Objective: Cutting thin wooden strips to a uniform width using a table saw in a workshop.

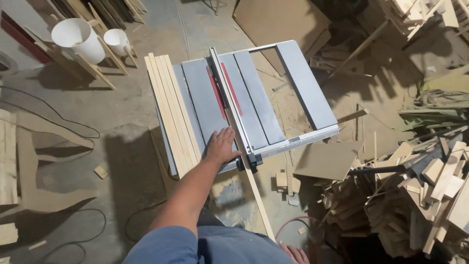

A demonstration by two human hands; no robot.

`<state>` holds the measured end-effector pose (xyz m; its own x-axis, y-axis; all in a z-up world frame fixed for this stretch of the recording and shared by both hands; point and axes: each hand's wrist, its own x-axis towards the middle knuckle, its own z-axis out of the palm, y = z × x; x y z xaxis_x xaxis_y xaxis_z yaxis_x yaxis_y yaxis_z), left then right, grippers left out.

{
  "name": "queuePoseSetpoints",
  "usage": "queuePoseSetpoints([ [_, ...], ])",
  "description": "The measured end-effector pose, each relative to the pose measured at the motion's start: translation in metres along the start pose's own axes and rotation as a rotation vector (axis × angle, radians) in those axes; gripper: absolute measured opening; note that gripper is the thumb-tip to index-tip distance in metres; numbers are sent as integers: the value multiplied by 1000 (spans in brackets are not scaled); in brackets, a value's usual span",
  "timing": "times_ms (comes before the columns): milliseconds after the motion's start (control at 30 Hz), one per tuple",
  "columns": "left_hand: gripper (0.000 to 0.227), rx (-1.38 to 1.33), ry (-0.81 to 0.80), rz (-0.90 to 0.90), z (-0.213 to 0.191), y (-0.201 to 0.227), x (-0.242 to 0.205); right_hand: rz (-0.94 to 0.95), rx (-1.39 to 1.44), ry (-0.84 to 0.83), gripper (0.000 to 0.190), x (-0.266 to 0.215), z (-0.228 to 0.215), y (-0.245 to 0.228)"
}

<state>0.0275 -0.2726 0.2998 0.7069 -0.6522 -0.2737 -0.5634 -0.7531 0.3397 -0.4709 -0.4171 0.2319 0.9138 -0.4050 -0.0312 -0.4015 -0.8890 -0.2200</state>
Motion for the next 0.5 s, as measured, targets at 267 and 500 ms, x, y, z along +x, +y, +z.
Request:
queuePoseSetpoints([
  [267, 98, 16, -63, -50, -14, 1, 8, -143, -48, -742, 83, 59, -51, -16],
  [500, 99, 79, -72, -32, -14, -9, 22, -507, -177, -249, 68, 58, -25, -5],
])
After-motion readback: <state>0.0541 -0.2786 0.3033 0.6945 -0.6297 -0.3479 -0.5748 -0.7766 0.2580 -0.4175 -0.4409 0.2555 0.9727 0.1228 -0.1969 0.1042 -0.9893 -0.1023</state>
